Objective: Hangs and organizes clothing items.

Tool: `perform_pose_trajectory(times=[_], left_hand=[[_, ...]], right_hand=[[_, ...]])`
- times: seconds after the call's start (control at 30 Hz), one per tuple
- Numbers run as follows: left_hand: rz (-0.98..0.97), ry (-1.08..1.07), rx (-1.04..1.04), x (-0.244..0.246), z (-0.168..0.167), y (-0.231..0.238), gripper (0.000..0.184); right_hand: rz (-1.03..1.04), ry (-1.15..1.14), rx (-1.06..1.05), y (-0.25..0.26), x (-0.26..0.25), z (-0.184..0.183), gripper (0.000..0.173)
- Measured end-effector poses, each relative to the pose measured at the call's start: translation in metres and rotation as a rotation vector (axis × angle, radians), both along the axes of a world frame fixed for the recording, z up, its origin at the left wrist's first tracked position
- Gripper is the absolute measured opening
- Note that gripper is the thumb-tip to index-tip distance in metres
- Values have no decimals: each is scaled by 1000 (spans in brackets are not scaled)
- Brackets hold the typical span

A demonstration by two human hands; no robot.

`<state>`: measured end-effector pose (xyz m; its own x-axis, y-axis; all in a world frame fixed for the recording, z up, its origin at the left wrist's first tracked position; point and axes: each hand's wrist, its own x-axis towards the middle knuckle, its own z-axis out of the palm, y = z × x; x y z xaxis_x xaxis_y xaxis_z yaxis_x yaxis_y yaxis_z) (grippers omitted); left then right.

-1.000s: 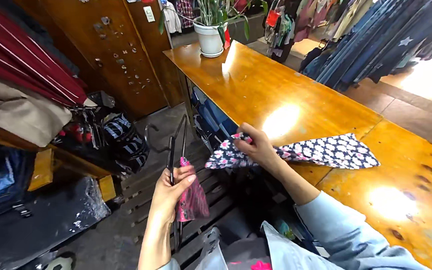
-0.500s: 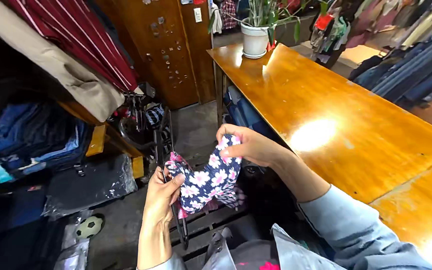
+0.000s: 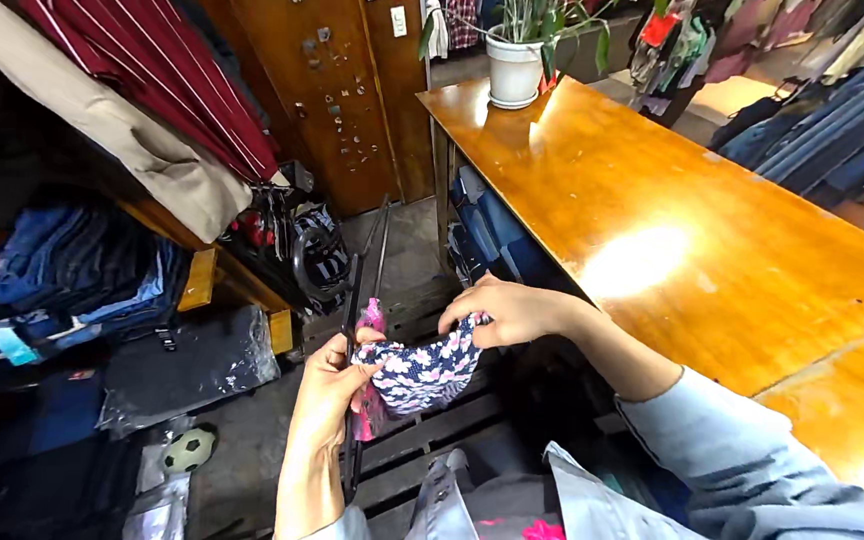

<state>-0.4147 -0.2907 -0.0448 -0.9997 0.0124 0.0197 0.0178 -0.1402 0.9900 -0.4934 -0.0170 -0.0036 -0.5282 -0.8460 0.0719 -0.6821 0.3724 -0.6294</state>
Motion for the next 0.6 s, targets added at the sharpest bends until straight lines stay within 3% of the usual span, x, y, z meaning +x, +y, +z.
perform_pose_trajectory(times=[0.1,0.17,0.33,0.6], left_hand=[[-23,-11,-23,-4,-5,6,28],[-43,-33,-30,-5,-9,12,27],[-153,-59,-11,-16,-6,39,24],[-593,-74,206,-42,-6,93,29]], right_hand=[[2,162,-83,-2,3,-8,22],[-43,205,-125,-2,7,-3,28],[9,34,-364,8,24,10,30],[34,119,-411,52,35,19,25]])
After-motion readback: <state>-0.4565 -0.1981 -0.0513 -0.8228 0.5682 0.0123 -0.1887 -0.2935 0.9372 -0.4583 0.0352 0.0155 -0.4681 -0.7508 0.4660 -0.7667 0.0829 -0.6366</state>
